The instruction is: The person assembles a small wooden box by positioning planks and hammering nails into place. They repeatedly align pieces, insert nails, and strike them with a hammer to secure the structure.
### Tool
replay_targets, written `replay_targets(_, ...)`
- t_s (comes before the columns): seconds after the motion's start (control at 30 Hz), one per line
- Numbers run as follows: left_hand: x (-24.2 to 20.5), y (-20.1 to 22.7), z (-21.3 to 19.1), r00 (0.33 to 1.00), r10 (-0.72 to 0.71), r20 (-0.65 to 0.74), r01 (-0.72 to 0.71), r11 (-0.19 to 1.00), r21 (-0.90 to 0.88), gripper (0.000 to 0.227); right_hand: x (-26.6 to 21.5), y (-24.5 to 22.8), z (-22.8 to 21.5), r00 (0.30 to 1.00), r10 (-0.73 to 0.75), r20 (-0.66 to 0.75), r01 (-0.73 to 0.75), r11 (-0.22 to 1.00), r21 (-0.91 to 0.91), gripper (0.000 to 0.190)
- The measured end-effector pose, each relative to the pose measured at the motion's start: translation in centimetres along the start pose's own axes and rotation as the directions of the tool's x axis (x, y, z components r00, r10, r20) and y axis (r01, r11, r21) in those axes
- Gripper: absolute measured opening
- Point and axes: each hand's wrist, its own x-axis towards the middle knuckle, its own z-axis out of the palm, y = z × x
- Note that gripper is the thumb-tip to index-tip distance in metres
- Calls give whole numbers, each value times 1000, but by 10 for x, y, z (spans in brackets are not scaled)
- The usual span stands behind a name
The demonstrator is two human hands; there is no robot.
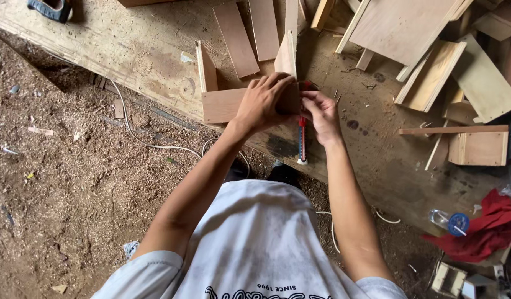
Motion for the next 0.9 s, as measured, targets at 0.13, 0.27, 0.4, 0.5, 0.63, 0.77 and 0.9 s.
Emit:
replay_targets(0.13, 2, 8, -6, 999, -49, 1, 49, 999, -5, 106, 4, -5, -9, 995, -40, 95, 44, 998, -34, 16)
replay_targets(0.27, -3, 13, -6, 997, -73, 21, 73, 997, 21, 104, 6, 5, -14, 986, -25, 167, 24, 1000, 6, 18)
replay_targets(0.4, 2, 13, -3, 997, -80, 13, 79, 995, 62, 102, 15, 6, -22, 969, -74, 234, 84, 996, -32, 18)
replay_targets(0.5, -1, 11, 1, 998, -59, -30, 61, 996, 65, 98, 17, 7, -25, 961, -71, 269, 78, 997, -16, 19)
replay_targets(0.63, -2, 5, 7, 997, -29, -70, 35, 995, 89, 103, 12, 8, -28, 953, -40, 302, 33, 999, 30, 22)
replay_targets(0.77, -1, 2, 6, 999, -29, -43, 32, 997, 74, 106, 8, 10, -29, 949, -47, 312, 47, 999, 7, 27)
replay_targets(0.9, 2, 12, -2, 991, -113, 71, 111, 993, 27, 105, 2, 18, -42, 964, -20, 264, 50, 993, -106, 27)
